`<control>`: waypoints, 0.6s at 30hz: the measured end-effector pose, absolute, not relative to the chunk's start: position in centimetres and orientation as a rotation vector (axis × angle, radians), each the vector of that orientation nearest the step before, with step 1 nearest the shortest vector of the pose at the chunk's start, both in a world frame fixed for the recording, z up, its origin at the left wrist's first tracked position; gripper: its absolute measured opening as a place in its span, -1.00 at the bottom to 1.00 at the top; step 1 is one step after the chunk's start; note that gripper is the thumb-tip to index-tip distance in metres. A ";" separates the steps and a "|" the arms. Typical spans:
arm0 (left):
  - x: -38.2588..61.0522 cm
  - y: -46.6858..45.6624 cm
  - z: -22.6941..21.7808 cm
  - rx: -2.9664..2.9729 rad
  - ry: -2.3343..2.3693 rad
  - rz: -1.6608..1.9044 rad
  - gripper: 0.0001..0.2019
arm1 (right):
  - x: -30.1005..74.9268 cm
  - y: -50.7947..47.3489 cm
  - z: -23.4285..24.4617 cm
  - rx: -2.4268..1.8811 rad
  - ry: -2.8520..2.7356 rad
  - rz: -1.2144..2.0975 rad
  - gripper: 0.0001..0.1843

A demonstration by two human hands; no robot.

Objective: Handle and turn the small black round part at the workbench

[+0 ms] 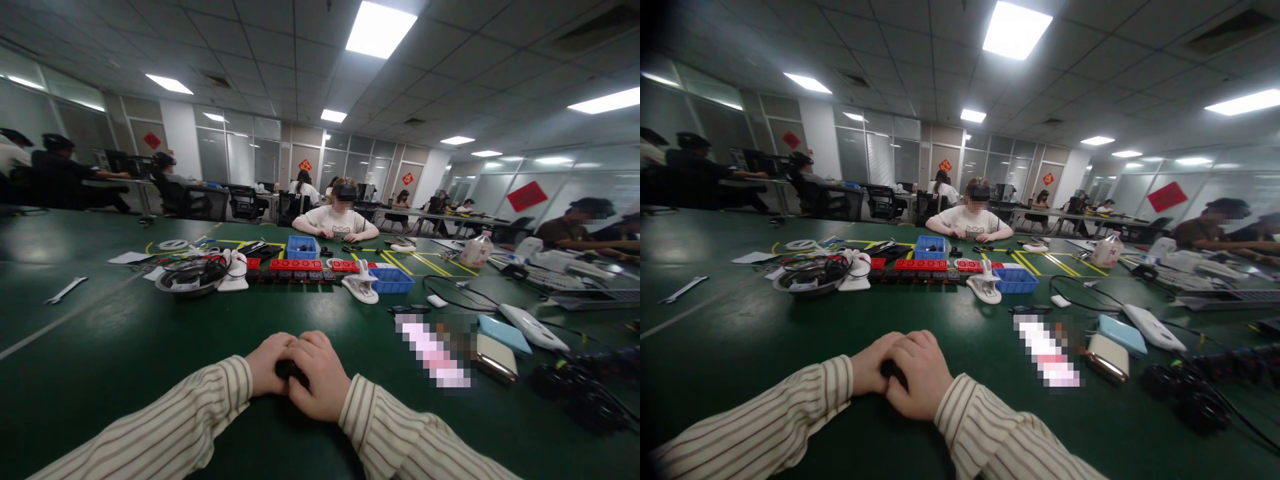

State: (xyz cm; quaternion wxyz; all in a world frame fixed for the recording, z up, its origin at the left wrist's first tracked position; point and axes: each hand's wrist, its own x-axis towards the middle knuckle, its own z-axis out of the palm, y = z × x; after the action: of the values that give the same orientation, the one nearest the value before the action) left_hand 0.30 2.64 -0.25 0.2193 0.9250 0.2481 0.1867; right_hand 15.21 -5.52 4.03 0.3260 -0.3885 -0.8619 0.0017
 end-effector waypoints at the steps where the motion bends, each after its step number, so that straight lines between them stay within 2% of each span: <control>1: 0.3 2.7 -0.3 2.562 0.686 0.532 -0.54 | 15.3 -5.6 4.2 -1.082 -2.248 -0.015 -0.69; 3: 0.2 2.7 -0.4 2.573 0.695 0.568 -0.54 | 15.4 -5.6 4.5 -1.264 -2.236 -0.062 -0.57; 6: 0.3 2.7 -0.5 2.579 0.729 0.601 -0.56 | 15.7 -5.2 4.2 -1.418 -2.262 -0.102 -0.63; 8: 0.3 2.7 -0.4 2.579 0.759 0.618 -0.57 | 16.0 -4.9 3.7 -1.366 -2.221 -0.042 -0.68; 13: 0.0 3.2 -0.1 2.593 0.804 0.616 -0.64 | 16.7 -4.4 3.4 -1.184 -2.106 0.158 -0.53; 18: -0.3 3.4 -0.2 2.627 0.782 0.572 -0.58 | 17.2 -3.9 3.5 -1.051 -1.968 0.260 -0.63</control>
State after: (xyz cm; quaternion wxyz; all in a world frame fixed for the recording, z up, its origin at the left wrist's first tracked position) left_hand -0.33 3.35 -0.15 0.1701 0.9246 0.2751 0.2013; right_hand 17.24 -3.92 3.50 0.4329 -0.4217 -0.7899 0.1045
